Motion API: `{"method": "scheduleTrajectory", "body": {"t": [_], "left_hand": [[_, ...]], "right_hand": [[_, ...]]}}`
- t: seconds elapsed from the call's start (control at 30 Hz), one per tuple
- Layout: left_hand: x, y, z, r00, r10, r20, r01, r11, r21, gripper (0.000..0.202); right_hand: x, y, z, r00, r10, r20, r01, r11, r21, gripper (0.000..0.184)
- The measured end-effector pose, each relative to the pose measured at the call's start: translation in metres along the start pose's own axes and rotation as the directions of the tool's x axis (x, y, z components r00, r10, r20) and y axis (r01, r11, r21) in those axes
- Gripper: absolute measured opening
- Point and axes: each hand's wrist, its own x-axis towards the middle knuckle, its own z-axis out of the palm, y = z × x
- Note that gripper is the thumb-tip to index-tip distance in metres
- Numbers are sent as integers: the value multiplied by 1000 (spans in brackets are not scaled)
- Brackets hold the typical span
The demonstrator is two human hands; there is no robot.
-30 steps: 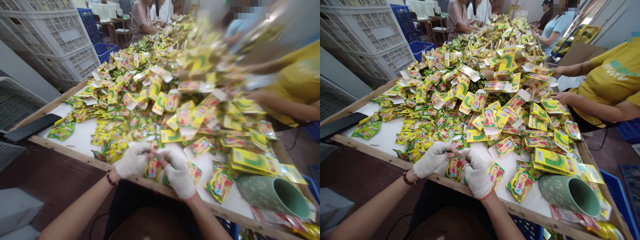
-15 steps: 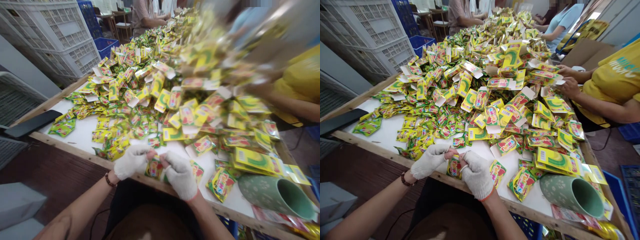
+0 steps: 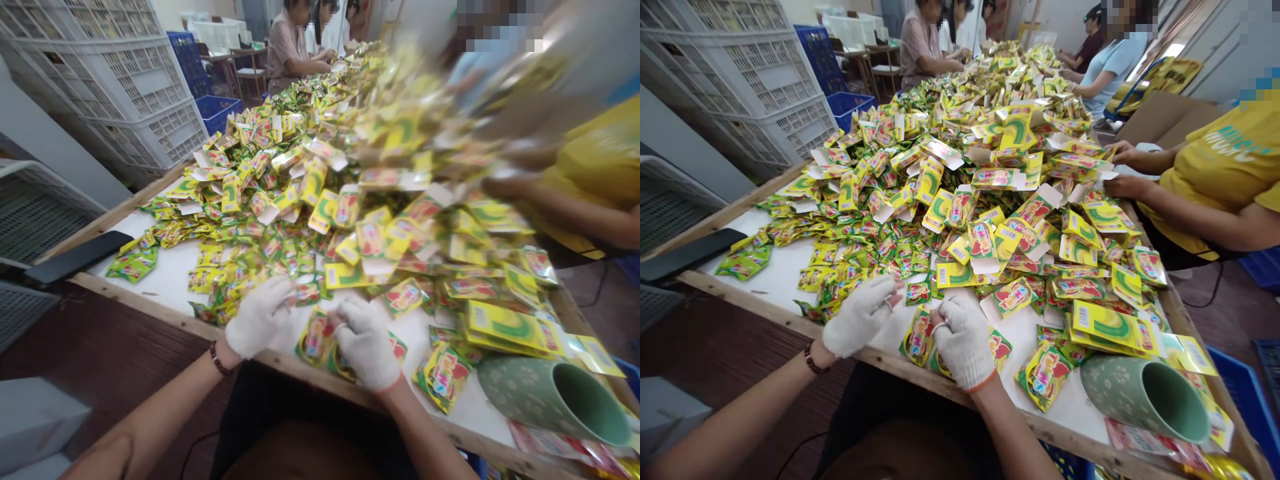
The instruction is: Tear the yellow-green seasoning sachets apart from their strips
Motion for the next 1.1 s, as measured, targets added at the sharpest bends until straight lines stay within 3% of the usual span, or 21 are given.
{"method": "scheduleTrajectory", "body": {"t": [0.1,0.2,0.27,0.37,0.53,0.6,0.7,0.83,0.9,1.1], "left_hand": [[19,-18,-13,981,-190,46,167,936,309,18],[34,-30,-22,942,-316,118,209,823,529,13],[40,-33,-23,917,-361,171,220,813,539,16],[42,-35,-18,888,-399,228,247,833,496,16],[35,-39,-14,888,-417,193,320,863,392,14],[30,-37,-16,889,-428,162,365,876,314,11],[23,-26,-23,898,-418,139,420,907,19,7],[16,3,-28,890,-348,294,435,841,-321,13],[13,17,-24,875,-316,367,468,751,-466,17],[9,39,4,817,-450,360,536,363,-763,28]], "right_hand": [[20,-5,-2,998,-35,57,46,976,-213,24],[42,-15,9,973,35,228,38,951,-306,11],[53,-21,21,952,104,290,2,939,-344,17],[62,-23,34,946,140,292,-34,940,-340,21],[61,-7,34,954,126,273,-60,969,-240,20],[58,-1,28,958,85,274,-46,988,-147,18],[49,2,18,976,-2,217,-32,988,149,13],[34,-1,11,985,23,170,-99,887,452,16],[26,-1,11,977,55,207,-157,839,521,16],[13,11,8,975,167,146,-220,804,553,13]]}}
